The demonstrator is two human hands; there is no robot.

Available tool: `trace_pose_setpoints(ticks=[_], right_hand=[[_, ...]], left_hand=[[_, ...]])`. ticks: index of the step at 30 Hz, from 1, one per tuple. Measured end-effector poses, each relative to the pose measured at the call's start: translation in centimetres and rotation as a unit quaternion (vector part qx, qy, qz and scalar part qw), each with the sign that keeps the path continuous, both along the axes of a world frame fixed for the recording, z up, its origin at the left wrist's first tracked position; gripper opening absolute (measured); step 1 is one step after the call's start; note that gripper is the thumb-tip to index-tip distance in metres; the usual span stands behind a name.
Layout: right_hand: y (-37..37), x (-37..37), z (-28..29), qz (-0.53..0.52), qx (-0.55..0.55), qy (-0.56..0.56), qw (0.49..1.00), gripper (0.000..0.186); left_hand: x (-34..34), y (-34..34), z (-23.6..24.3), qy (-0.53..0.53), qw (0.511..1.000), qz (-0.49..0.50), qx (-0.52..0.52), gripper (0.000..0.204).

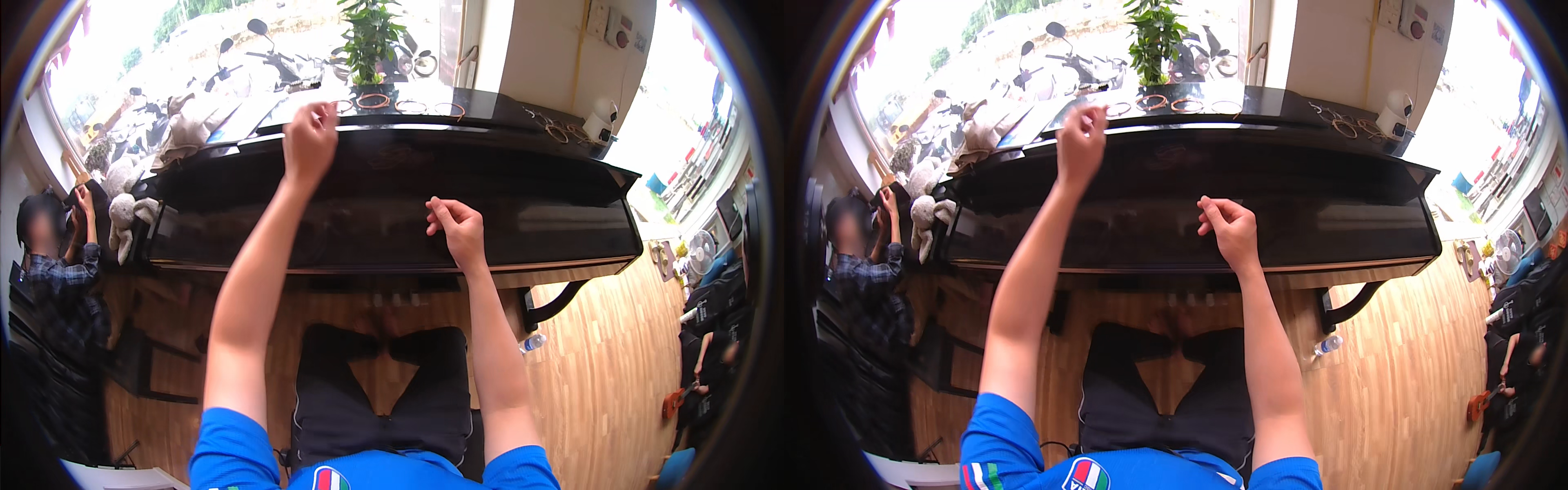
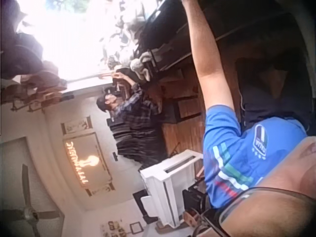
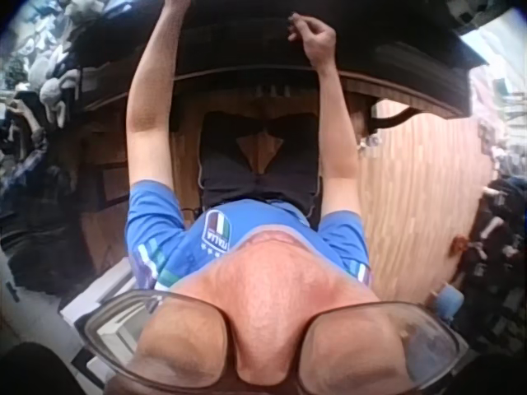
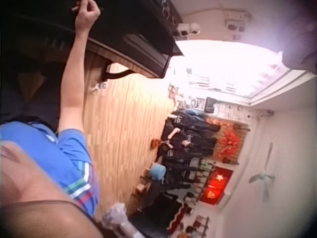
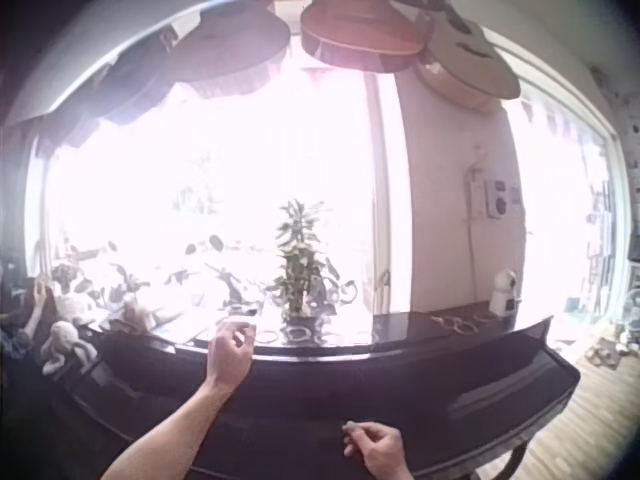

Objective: The person sits at a piano and repeatedly shapes thin copper wire into circular loops by hand. They place each finished loop on the piano lid and continue forming additional loops.

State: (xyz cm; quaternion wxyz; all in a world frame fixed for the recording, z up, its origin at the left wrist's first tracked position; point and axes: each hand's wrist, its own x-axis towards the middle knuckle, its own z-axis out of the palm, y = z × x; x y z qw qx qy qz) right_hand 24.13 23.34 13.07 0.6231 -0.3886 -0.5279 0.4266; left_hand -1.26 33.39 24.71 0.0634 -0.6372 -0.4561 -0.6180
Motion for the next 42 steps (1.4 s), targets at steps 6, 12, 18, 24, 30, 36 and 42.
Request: trace_pose_setpoints(ticks=[6, 12, 18, 24, 30, 36, 42], right_hand=[[0.2, -0.8, -0.2, -0.018, 0.019, -0.031, 0.999, 0.021], [-0.1, -2.1, -0.1, -0.126, 0.102, -0.209, 0.964, 0.017], [1.4, -4.5, 0.9, -0.172, 0.118, -0.422, 0.882, 0.018], [0.5, -5.5, 1.1, -0.203, 0.05, -0.464, 0.861, 0.018], [0.7, -5.1, 0.1, -0.215, 0.164, -0.487, 0.83, 0.019], [0.9, -4.7, -0.3, -0.207, 0.166, -0.501, 0.824, 0.026], [0.8, -4.7, -0.2, -0.206, 0.169, -0.5, 0.824, 0.026]], left_hand=[[2.5, -7.5, -9.1, 0.007, 0.974, -0.119, -0.191, 0.04], [2.3, -7.8, -10.2, -0.023, 0.962, -0.145, -0.229, 0.04], [1.5, -7.8, -10.2, -0.044, 0.956, -0.17, -0.236, 0.041], [1.6, -8.1, -10.4, -0.065, 0.954, -0.182, -0.229, 0.04], [1.3, -7.7, -10.4, -0.058, 0.953, -0.17, -0.242, 0.04], [1.7, -8.1, -10.2, -0.065, 0.956, -0.171, -0.228, 0.04], [1.7, -8.1, -10.2, -0.067, 0.954, -0.171, -0.238, 0.04]])
